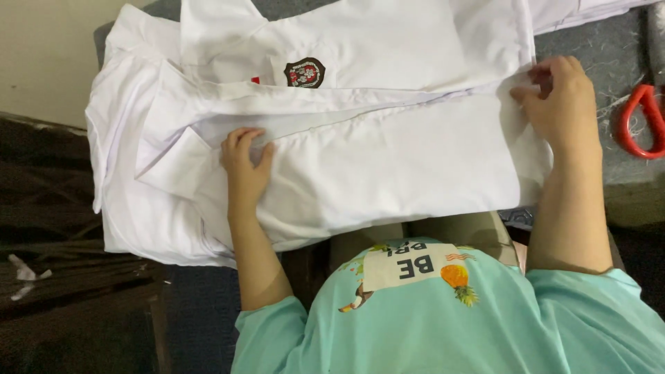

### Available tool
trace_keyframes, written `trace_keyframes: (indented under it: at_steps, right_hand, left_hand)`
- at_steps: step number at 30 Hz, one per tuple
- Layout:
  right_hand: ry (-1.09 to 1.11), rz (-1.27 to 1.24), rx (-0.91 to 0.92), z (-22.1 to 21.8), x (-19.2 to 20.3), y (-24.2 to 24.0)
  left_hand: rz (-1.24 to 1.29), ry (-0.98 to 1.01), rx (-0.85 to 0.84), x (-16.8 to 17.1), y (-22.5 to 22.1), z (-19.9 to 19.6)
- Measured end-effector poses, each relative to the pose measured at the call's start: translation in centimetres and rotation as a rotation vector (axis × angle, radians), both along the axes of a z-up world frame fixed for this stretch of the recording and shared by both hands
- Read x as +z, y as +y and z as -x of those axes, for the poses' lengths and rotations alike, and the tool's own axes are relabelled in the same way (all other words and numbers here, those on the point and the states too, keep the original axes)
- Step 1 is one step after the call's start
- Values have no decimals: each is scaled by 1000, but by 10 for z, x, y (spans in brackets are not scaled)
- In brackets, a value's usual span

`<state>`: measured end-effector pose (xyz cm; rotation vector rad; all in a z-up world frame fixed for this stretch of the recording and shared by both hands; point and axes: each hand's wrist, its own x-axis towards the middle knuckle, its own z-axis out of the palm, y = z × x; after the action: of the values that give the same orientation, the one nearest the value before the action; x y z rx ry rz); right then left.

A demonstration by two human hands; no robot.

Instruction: Folding a white shirt and trimming loose threads with scissors

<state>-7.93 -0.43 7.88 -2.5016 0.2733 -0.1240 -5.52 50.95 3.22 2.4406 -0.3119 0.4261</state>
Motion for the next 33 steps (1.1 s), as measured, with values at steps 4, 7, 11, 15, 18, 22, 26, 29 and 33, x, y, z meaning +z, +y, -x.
trace_keyframes:
  at_steps: [4, 7, 11, 15, 18, 22, 26, 29, 33]
  right_hand:
    - [-102, -13, -33, -7, -33, -18]
    - [-76, -54, -94, -11, -44, -23]
    - [-90, -79, -155, -11, -49, -27]
    - [-131, -57, -126, -10, -58, -31]
    - [-107, -47, -130, -10, -50, -26]
    - [-214, 10, 5, 3, -39, -31]
    - [-274, 26, 90, 25, -10, -12]
    - [-239, 1, 231, 37, -12, 2]
    - [-275, -44, 214, 41, -32, 12]
  left_hand:
    - [41, -10, 25, -5, 5, 1]
    - [10, -59, 22, -10, 6, -1]
    - [-2, -87, 25, -14, 4, -1]
    - [-39, -89, 49, -12, -2, 1]
    - [-47, -124, 50, -16, 0, -1]
    - [-19, -160, 13, -12, 1, -3]
    - [-9, -158, -12, -2, -3, -2]
    - [-17, -149, -10, -4, -4, -1]
    - [-9, -153, -15, -3, -3, 0]
